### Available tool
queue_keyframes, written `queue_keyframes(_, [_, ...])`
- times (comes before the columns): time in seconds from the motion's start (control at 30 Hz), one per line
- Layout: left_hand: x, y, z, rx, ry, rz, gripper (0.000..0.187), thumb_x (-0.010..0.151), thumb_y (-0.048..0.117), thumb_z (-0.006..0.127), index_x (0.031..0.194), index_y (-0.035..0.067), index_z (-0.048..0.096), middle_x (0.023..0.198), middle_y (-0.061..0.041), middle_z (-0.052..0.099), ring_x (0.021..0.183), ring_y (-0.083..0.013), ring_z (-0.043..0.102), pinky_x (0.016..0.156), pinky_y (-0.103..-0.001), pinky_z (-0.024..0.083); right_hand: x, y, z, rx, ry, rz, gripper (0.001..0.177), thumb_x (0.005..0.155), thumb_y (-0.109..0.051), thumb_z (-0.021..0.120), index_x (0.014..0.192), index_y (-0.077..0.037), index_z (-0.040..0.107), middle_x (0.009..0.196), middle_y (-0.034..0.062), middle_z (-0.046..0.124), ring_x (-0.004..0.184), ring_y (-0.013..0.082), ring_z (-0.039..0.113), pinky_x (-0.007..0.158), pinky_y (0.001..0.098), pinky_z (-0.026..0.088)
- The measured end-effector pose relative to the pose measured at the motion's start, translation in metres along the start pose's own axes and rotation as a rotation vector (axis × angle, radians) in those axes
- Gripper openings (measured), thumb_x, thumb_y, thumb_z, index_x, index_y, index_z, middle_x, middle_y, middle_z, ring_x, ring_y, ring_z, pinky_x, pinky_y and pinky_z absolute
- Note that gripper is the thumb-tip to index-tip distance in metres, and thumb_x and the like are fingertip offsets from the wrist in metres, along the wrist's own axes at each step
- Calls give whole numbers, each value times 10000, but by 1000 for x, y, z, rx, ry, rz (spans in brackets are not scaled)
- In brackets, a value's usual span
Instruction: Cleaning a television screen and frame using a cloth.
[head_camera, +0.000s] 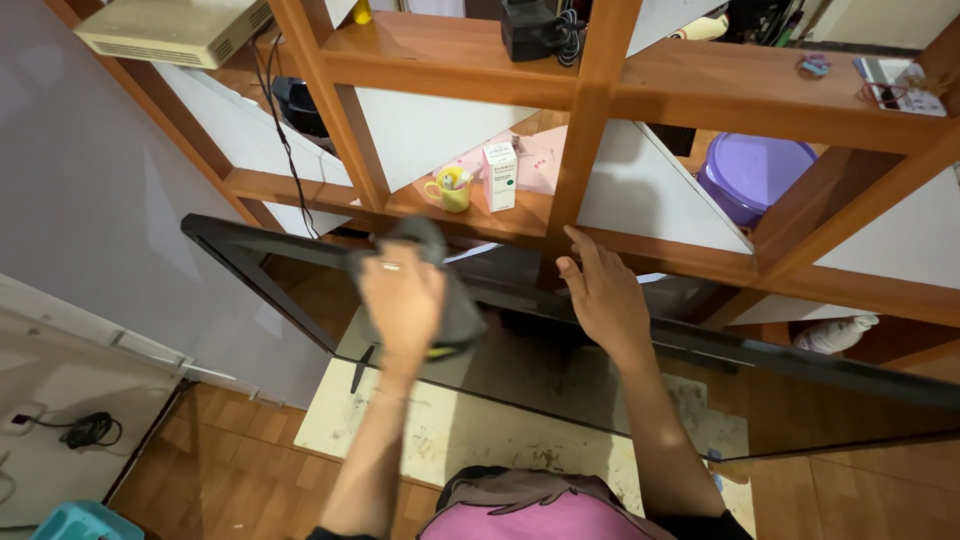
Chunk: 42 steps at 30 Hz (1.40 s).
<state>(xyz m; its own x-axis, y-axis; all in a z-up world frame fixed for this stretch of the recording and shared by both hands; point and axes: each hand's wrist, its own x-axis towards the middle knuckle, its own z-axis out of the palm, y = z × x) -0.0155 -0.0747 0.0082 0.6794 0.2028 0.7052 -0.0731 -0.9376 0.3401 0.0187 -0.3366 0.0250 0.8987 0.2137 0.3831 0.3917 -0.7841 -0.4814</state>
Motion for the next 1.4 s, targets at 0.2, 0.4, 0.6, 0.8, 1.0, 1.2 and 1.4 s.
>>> queue_keyframes(0.2, [18,-87,-15,167,194,12,212,942,122,619,1116,8,583,1137,-186,603,950,-405,528,807,-514,453,-4,-5,-1,-23,-31,-5,558,1056,-485,433,1470,-118,503,1215,180,696,1140,401,619,947,501,485])
queue_keyframes(0.4, [12,-51,-8,193,140,-13,231,881,163,644,1048,12,591,1099,-200,590,941,-397,520,763,-524,417,-2,-3,0,-56,-59,-11,580,1046,-503,448,1472,-113,504,1166,187,704,1118,398,633,924,503,496])
queue_keyframes(0.6, [-12,54,9,49,-105,117,274,769,220,710,946,44,600,1012,-151,586,888,-355,520,729,-515,413,1,-8,-7,10,-5,-5,568,1045,-466,448,1471,-94,497,1252,197,671,1122,393,626,918,501,490])
queue_keyframes(0.8, [-43,136,36,-38,-193,319,299,773,322,718,960,114,614,1022,-88,584,935,-317,534,745,-465,431,-18,12,-35,102,281,-37,420,1139,-348,408,1406,-75,584,1313,204,666,1208,407,610,1011,501,471])
queue_keyframes(1.0, [-44,166,49,-176,-198,483,314,801,326,712,1000,102,619,1041,-82,580,945,-301,533,767,-449,438,-41,64,-61,-256,239,128,384,1115,-369,480,1253,-85,699,1112,188,725,999,413,671,874,516,518])
queue_keyframes(1.2, [-42,144,43,-228,-228,475,263,797,282,701,971,98,627,1037,-79,603,930,-314,555,745,-445,471,-45,63,-57,-294,134,304,389,1078,-450,505,1182,-139,715,1095,161,735,1006,397,681,823,522,522])
queue_keyframes(1.4, [-16,60,22,-72,-407,79,254,808,236,682,978,57,623,933,-136,622,902,-337,591,768,-475,511,-44,56,-62,-239,101,371,422,1064,-497,468,1203,-170,695,1115,132,738,1051,381,671,837,528,515])
